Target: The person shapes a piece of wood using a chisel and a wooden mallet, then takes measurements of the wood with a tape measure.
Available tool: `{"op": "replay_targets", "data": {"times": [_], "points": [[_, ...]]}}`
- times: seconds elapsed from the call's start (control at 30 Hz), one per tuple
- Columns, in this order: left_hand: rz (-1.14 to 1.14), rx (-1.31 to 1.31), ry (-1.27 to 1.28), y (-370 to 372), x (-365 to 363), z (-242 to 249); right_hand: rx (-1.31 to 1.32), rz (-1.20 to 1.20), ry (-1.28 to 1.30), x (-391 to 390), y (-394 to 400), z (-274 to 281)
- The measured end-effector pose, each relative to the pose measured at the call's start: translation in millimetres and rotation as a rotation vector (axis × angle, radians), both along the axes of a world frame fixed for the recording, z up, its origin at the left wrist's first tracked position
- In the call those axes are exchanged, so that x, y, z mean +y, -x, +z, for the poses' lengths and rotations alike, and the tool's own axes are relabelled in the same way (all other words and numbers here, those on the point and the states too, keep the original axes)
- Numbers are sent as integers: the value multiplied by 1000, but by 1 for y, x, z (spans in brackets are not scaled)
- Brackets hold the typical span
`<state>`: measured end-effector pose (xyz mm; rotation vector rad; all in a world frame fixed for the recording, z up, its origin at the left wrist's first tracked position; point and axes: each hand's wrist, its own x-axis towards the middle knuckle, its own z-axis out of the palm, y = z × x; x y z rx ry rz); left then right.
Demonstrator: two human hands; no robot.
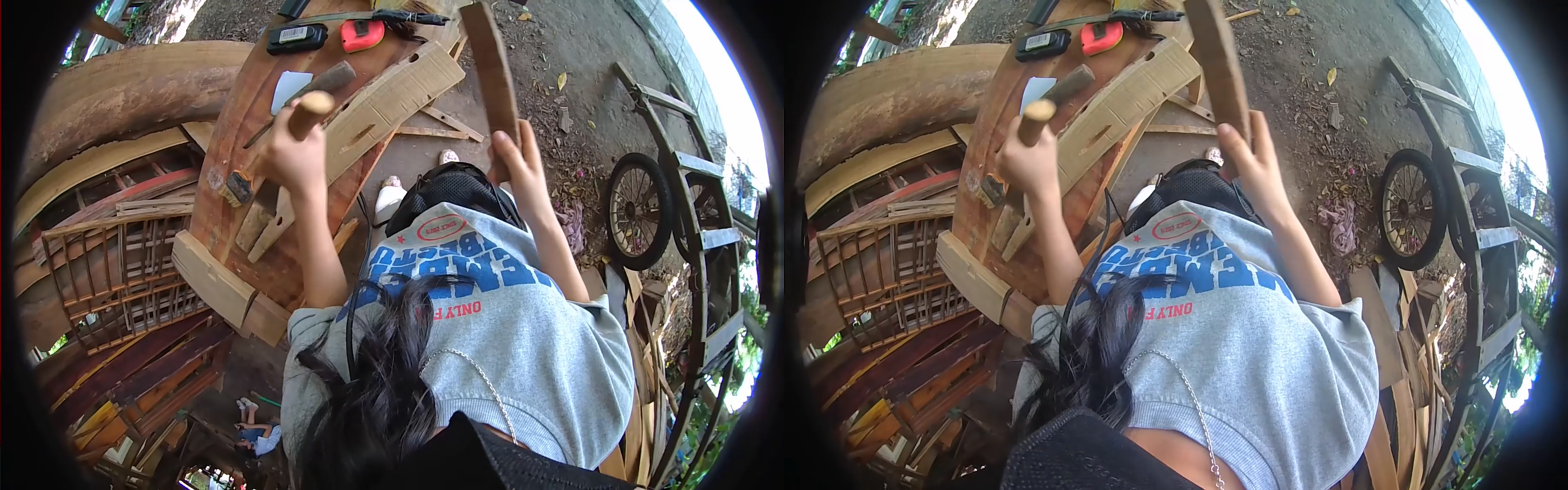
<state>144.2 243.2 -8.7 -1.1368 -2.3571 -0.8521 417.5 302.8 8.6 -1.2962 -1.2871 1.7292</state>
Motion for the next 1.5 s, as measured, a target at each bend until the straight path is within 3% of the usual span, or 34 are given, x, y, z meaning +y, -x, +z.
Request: {"op": "replay_targets", "data": {"times": [0.07,0.2,0.37,0.47,0.53,0.6,0.7,0.8,0.87,0.93,1.0,1.03,1.17,1.23,1.3,1.33,1.4,1.5], "points": [[-225,-114,-111,-34,39,7,18,-117,-35,12,-17,5],[-507,-87,-89,-100,106,5,-36,-242,-189,41,-60,26],[-506,-175,120,-137,139,-10,201,-490,-385,69,-96,57],[-476,-226,170,-129,135,-16,242,-689,-463,65,-71,52],[-417,-254,212,-119,128,-22,244,-408,-349,40,-50,16],[-389,-273,252,-110,122,-18,-101,-51,122,6,-37,12],[-262,-224,164,-86,101,-30,-109,-35,-20,21,-48,21],[-240,-209,207,-73,82,-16,62,-363,-261,50,-53,31],[-246,-225,193,-72,75,-14,344,-613,-298,43,-25,28],[-279,-221,151,-74,70,-7,212,-249,-186,4,-14,6],[-232,-201,172,-63,60,-18,-121,147,-49,-23,-11,4],[-195,-187,195,-57,54,-23,-103,132,13,-18,-10,23],[-209,-228,241,-40,20,-23,-163,-102,-145,12,-22,31],[-198,-244,259,-37,12,-21,197,-436,-243,5,-2,27],[-178,-258,275,-33,5,-19,115,-105,-162,-37,9,-3],[-147,-229,255,-31,0,-18,-65,165,114,-54,16,20],[-130,-192,199,-15,-12,-29,-119,272,166,-55,9,5],[-81,-147,200,0,-31,-26,-21,-53,6,-21,2,10]]}}
